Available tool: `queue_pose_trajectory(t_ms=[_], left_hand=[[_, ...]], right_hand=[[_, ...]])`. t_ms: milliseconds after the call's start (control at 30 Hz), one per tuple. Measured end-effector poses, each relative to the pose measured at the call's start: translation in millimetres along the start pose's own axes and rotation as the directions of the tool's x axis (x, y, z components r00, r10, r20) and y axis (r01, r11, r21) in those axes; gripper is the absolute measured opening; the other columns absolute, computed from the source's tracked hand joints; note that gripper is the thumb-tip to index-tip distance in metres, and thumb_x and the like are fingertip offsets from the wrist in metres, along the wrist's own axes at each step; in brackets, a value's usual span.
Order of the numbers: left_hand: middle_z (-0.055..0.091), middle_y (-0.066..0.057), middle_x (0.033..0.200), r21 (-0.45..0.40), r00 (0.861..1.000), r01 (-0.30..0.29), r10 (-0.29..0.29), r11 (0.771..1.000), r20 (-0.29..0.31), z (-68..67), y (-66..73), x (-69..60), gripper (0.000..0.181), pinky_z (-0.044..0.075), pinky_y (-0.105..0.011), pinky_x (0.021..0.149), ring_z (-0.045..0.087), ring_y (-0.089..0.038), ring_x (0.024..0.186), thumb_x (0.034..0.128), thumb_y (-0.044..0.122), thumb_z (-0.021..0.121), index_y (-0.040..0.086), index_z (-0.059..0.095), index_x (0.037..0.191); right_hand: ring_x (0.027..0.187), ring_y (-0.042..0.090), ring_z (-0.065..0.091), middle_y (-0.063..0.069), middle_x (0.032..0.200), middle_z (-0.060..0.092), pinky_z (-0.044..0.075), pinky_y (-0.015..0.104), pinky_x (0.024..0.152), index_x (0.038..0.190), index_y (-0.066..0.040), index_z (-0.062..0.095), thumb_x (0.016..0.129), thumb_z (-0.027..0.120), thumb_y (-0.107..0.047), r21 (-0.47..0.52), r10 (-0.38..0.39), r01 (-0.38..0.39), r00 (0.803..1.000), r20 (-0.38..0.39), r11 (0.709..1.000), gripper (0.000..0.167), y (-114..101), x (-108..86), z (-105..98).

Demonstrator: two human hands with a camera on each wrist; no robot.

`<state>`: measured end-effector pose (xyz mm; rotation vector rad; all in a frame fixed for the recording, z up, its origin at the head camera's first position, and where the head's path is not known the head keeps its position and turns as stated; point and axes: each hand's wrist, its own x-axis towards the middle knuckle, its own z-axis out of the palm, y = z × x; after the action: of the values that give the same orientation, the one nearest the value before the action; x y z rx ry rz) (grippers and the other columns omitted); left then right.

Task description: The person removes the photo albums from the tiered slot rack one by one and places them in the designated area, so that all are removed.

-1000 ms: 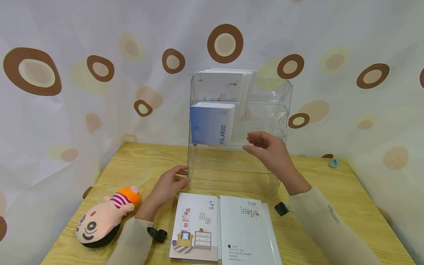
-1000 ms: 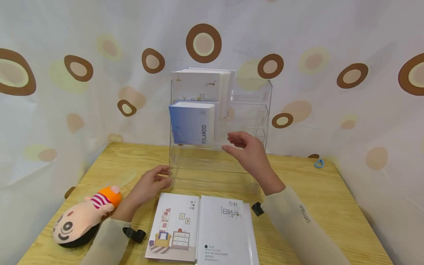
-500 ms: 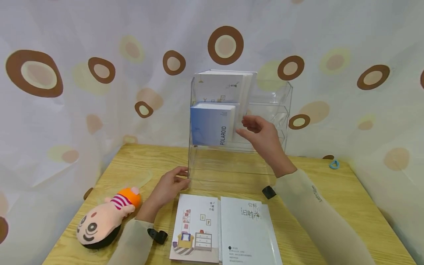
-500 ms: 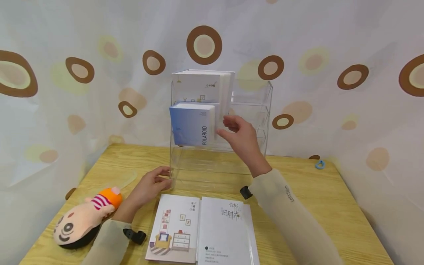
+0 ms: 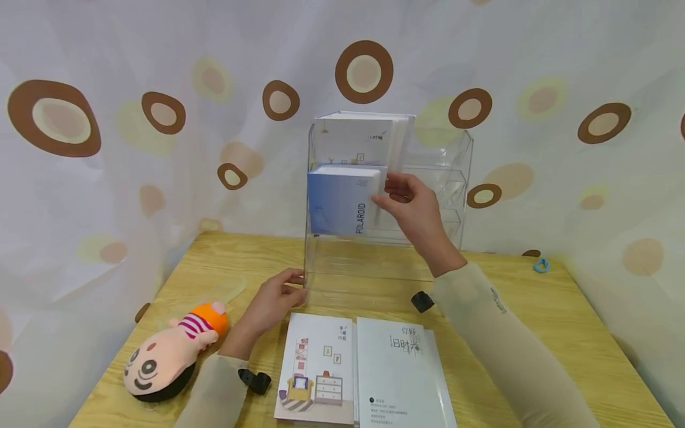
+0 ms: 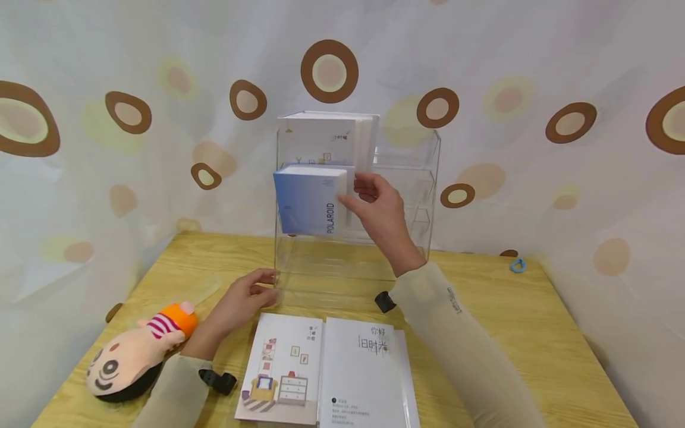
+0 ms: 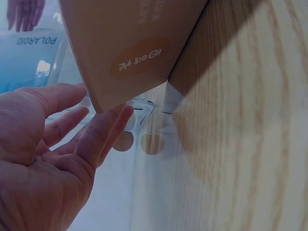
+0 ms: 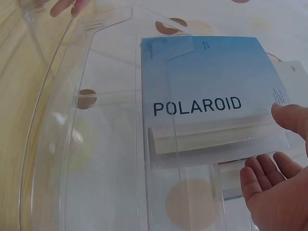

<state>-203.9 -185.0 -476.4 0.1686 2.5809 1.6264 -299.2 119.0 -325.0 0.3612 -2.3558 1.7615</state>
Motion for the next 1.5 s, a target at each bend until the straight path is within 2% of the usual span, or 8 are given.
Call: queue_pose_trajectory(t_ms=[200,533,667,900,1233,1500], left_hand=[[0.068,-0.019,0.15,-0.007,1.0,0.012,-0.012,1.0,0.001,0.8,1.2,-1.8,0.049,0.068,-0.046,0.103,0.075,-0.032,0.124,0.1104,0.014,0.071,0.006,0.059,0.158],[0.067,-0.019,0.15,0.011,1.0,0.011,-0.011,1.0,0.004,0.2,2.9,-1.3,0.05,0.068,-0.047,0.104,0.074,-0.034,0.126,0.1112,0.015,0.069,0.006,0.058,0.159],[0.067,-0.019,0.15,0.002,1.0,0.013,-0.013,1.0,0.01,-0.4,3.5,0.5,0.05,0.068,-0.046,0.104,0.074,-0.034,0.126,0.111,0.013,0.07,0.005,0.057,0.159],[0.067,-0.019,0.149,-0.005,1.0,0.01,-0.01,1.0,0.005,0.2,2.2,2.6,0.05,0.069,-0.045,0.102,0.074,-0.034,0.126,0.1107,0.013,0.07,0.005,0.058,0.159],[0.068,-0.019,0.149,-0.005,1.0,0.008,-0.008,1.0,0.005,0.7,1.7,2.4,0.05,0.068,-0.046,0.103,0.074,-0.035,0.127,0.1102,0.013,0.071,0.005,0.059,0.158],[0.069,-0.017,0.149,0.002,1.0,-0.003,0.003,1.0,-0.002,1.0,0.7,2.3,0.049,0.068,-0.046,0.103,0.074,-0.034,0.127,0.1105,0.014,0.071,0.006,0.059,0.158]], right_hand=[[0.133,0.024,0.066,0.012,0.146,0.069,0.056,0.031,0.116,0.152,-0.006,0.063,0.103,0.083,-0.019,0.039,0.014,-0.014,1.0,-0.001,0.999,0.054,-4.5,4.5,3.2],[0.123,0.019,0.068,0.004,0.134,0.071,0.059,0.023,0.102,0.145,-0.009,0.067,0.102,0.085,-0.025,0.062,0.023,-0.024,1.0,0.011,0.998,0.05,-20.0,13.7,7.5],[0.12,0.018,0.069,0.005,0.134,0.073,0.058,0.025,0.1,0.141,-0.008,0.07,0.102,0.085,-0.025,0.096,0.032,-0.035,0.999,0.038,0.995,0.045,-22.7,18.4,11.0],[0.119,0.021,0.071,0.009,0.142,0.071,0.061,0.033,0.104,0.145,-0.011,0.07,0.105,0.081,-0.021,0.146,-0.003,-0.006,0.998,0.065,0.989,0.043,-19.8,24.6,19.6],[0.11,0.02,0.072,0.001,0.122,0.074,0.061,0.025,0.094,0.139,-0.009,0.075,0.105,0.08,-0.021,0.157,-0.019,0.015,0.999,0.026,0.987,0.036,-15.3,24.6,25.1],[0.11,0.019,0.072,0.0,0.122,0.074,0.061,0.025,0.095,0.14,-0.009,0.075,0.106,0.08,-0.02,0.188,-0.02,0.016,1.0,0.021,0.982,0.036,-13.8,25.0,27.7]])
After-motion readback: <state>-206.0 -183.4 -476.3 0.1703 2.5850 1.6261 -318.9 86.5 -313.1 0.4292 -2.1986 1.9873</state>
